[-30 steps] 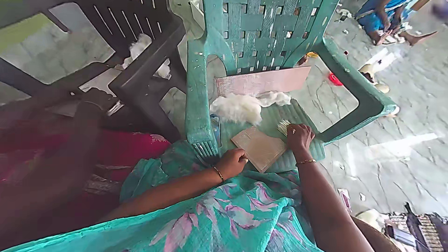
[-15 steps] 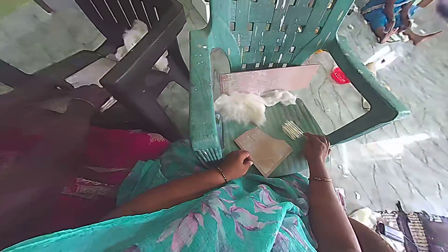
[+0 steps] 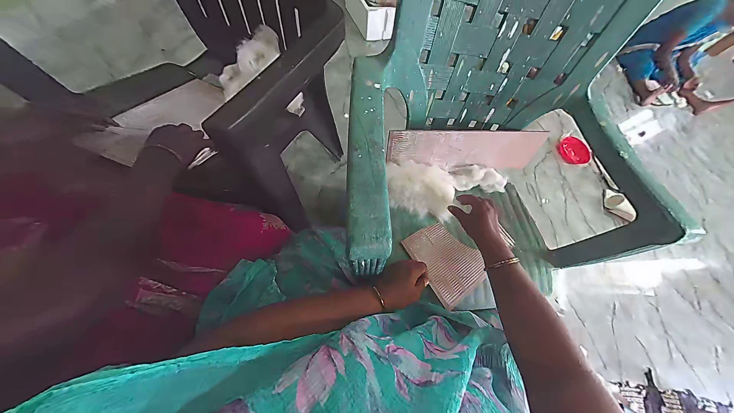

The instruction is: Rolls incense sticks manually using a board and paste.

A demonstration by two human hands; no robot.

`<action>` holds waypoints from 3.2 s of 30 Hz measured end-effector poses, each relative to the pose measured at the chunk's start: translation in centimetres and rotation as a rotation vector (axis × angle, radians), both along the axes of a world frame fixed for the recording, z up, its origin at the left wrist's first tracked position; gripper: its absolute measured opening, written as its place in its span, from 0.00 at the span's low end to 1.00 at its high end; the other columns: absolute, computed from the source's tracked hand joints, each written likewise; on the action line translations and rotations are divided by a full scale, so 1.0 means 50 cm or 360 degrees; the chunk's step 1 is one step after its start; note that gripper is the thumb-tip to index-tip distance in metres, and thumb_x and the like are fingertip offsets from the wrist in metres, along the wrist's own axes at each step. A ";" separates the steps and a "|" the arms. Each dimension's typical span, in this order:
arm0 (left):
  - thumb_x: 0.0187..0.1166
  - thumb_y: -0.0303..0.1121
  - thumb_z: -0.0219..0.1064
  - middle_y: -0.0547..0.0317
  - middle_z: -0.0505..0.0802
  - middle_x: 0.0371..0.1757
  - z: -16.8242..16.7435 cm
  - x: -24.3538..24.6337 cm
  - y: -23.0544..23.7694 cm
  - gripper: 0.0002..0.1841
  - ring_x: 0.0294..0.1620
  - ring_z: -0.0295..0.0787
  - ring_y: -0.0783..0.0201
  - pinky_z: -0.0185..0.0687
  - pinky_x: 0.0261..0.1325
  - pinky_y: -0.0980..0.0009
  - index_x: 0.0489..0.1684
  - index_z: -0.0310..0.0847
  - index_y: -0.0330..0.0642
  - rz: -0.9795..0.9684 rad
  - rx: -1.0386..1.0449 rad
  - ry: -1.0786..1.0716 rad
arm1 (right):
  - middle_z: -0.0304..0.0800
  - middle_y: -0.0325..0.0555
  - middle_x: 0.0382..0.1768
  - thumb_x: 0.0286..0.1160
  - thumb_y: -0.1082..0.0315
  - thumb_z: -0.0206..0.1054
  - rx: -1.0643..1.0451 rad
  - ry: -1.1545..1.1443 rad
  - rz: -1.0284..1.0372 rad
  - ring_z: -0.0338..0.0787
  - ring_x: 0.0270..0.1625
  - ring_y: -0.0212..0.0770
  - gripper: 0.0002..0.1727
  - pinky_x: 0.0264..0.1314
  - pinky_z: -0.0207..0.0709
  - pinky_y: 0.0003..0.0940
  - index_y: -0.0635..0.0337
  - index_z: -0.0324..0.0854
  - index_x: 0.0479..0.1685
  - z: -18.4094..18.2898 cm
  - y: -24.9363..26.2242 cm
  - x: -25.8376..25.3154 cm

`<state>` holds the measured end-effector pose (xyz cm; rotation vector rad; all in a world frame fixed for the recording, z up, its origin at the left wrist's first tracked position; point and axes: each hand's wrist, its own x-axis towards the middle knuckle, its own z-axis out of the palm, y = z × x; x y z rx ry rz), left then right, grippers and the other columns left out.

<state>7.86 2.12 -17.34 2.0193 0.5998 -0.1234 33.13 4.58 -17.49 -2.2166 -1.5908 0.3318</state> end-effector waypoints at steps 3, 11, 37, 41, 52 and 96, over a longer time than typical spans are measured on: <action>0.94 0.33 0.49 0.33 0.88 0.59 -0.002 0.000 0.001 0.19 0.65 0.85 0.42 0.75 0.72 0.49 0.62 0.80 0.25 -0.0020 -0.0016 -0.0019 | 0.93 0.62 0.54 0.80 0.54 0.72 -0.0188 0.0155 -0.0160 0.87 0.63 0.68 0.21 0.67 0.72 0.72 0.62 0.88 0.59 -0.010 0.017 -0.038; 0.93 0.31 0.50 0.32 0.88 0.61 -0.003 -0.001 -0.002 0.19 0.68 0.85 0.42 0.74 0.74 0.49 0.63 0.80 0.24 -0.0028 0.0039 -0.0050 | 0.95 0.58 0.49 0.82 0.63 0.70 -0.0021 0.0168 -0.0447 0.89 0.59 0.62 0.12 0.68 0.72 0.65 0.61 0.92 0.50 0.026 -0.034 -0.050; 0.81 0.30 0.71 0.56 0.89 0.42 0.020 0.056 -0.021 0.10 0.41 0.83 0.71 0.80 0.49 0.73 0.50 0.83 0.33 0.1136 -0.0644 -0.0770 | 0.90 0.41 0.33 0.81 0.78 0.63 0.0480 0.2047 -0.0286 0.89 0.38 0.34 0.03 0.45 0.84 0.30 0.62 0.80 0.41 0.014 -0.211 -0.148; 0.85 0.29 0.66 0.62 0.85 0.32 0.010 0.058 -0.024 0.06 0.33 0.78 0.73 0.76 0.43 0.75 0.42 0.83 0.34 0.1122 -0.0535 -0.0781 | 0.89 0.41 0.34 0.80 0.78 0.63 0.0488 0.2007 -0.0245 0.89 0.39 0.34 0.03 0.46 0.84 0.30 0.61 0.80 0.40 0.003 -0.218 -0.156; 0.85 0.28 0.66 0.63 0.83 0.29 0.013 0.054 -0.030 0.06 0.29 0.75 0.73 0.73 0.38 0.76 0.38 0.83 0.36 0.1129 -0.0567 -0.0681 | 0.88 0.38 0.34 0.78 0.79 0.63 0.0577 0.2026 -0.0207 0.87 0.37 0.31 0.06 0.45 0.82 0.29 0.59 0.81 0.42 -0.006 -0.228 -0.144; 0.93 0.27 0.48 0.29 0.78 0.74 0.012 0.021 -0.045 0.23 0.76 0.76 0.40 0.71 0.81 0.54 0.84 0.69 0.32 0.0616 0.0426 0.0146 | 0.95 0.54 0.47 0.82 0.66 0.67 0.0157 0.0373 -0.0199 0.90 0.59 0.59 0.16 0.70 0.73 0.63 0.61 0.85 0.64 -0.030 -0.236 -0.143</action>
